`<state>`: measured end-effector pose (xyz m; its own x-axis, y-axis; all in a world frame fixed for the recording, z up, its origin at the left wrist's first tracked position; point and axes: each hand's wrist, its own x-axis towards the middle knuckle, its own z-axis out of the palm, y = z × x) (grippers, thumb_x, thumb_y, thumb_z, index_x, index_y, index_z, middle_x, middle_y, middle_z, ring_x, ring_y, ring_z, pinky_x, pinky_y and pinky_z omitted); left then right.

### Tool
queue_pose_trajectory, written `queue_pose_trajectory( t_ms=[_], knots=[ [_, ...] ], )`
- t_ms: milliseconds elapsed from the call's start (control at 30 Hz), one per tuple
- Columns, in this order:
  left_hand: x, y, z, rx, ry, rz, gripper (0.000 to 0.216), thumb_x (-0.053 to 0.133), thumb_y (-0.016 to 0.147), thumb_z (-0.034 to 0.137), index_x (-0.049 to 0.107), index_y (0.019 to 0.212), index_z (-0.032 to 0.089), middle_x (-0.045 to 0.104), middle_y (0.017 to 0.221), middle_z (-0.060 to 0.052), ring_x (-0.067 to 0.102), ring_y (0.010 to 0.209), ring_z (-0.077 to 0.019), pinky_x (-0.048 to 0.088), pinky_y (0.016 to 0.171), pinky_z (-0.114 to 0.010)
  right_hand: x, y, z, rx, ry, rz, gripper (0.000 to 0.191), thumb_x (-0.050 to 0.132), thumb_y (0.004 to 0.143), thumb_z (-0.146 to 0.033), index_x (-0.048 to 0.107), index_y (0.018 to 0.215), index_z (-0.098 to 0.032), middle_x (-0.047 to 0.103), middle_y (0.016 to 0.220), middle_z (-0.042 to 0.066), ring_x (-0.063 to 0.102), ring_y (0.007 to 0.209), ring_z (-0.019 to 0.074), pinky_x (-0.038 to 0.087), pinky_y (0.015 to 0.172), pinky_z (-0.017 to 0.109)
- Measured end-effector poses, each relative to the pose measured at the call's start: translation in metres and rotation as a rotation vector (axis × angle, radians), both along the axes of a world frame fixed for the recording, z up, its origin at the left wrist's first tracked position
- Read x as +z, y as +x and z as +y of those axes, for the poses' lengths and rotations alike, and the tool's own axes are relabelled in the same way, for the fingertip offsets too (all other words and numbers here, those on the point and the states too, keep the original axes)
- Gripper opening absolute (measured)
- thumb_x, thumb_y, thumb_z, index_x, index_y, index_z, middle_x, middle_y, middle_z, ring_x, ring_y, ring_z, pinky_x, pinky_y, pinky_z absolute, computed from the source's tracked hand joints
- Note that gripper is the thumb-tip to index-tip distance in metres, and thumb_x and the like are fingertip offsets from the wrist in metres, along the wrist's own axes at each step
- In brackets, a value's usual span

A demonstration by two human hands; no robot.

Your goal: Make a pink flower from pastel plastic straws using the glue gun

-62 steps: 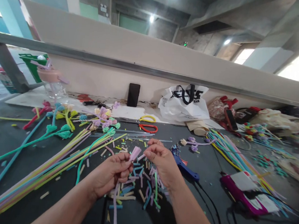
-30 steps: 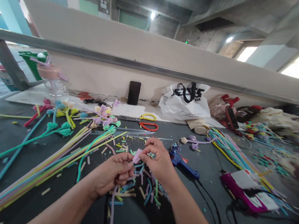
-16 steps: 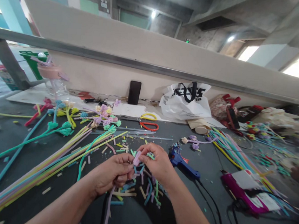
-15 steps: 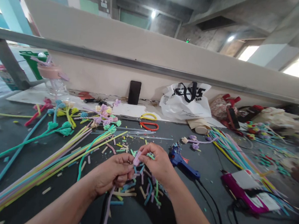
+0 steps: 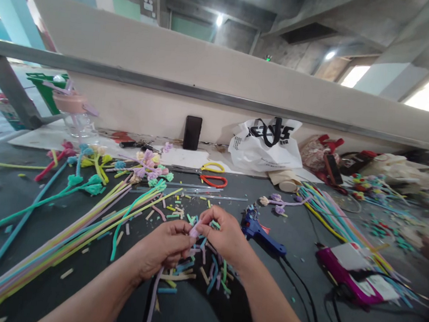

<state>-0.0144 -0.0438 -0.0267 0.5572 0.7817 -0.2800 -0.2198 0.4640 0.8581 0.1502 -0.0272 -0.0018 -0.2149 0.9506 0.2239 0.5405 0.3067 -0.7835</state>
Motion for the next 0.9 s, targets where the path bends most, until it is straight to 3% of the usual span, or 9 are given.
queue_pose_trajectory(
  t_ms=[167, 367, 900],
  knots=[
    [0.0051, 0.0034, -0.0001, 0.053, 0.007, 0.029, 0.022, 0.058, 0.074, 0.033, 0.045, 0.068, 0.017, 0.048, 0.047, 0.007, 0.019, 0.029, 0.0011, 0.008, 0.034, -0.017, 0.0044, 0.0020, 0.0000, 0.074, -0.070, 0.052, 0.007, 0.059, 0.073, -0.018, 0.054, 0.067, -0.018, 0.061, 0.075, 0.000, 0.055, 0.071, 0.0139, 0.042, 0.069, 0.026],
    [0.0051, 0.0036, 0.0008, 0.108, -0.005, 0.029, 0.020, 0.059, 0.071, 0.028, 0.043, 0.065, 0.018, 0.048, 0.046, 0.007, 0.020, 0.029, 0.0008, 0.006, 0.033, -0.017, 0.0060, 0.0087, 0.0012, 0.150, -0.079, 0.118, 0.011, 0.050, 0.081, -0.024, 0.056, 0.089, -0.019, 0.058, 0.078, 0.000, 0.054, 0.073, 0.0128, 0.043, 0.068, 0.024],
    [0.0040, 0.0062, -0.0020, 0.084, 0.025, 0.063, 0.025, 0.058, 0.074, 0.036, 0.045, 0.065, 0.018, 0.047, 0.047, 0.007, 0.019, 0.029, 0.0006, 0.008, 0.033, -0.017, 0.0041, 0.0042, 0.0018, 0.108, -0.132, 0.088, 0.002, 0.058, 0.072, -0.017, 0.059, 0.072, -0.018, 0.058, 0.067, -0.002, 0.052, 0.064, 0.0113, 0.042, 0.062, 0.022]
  ],
)
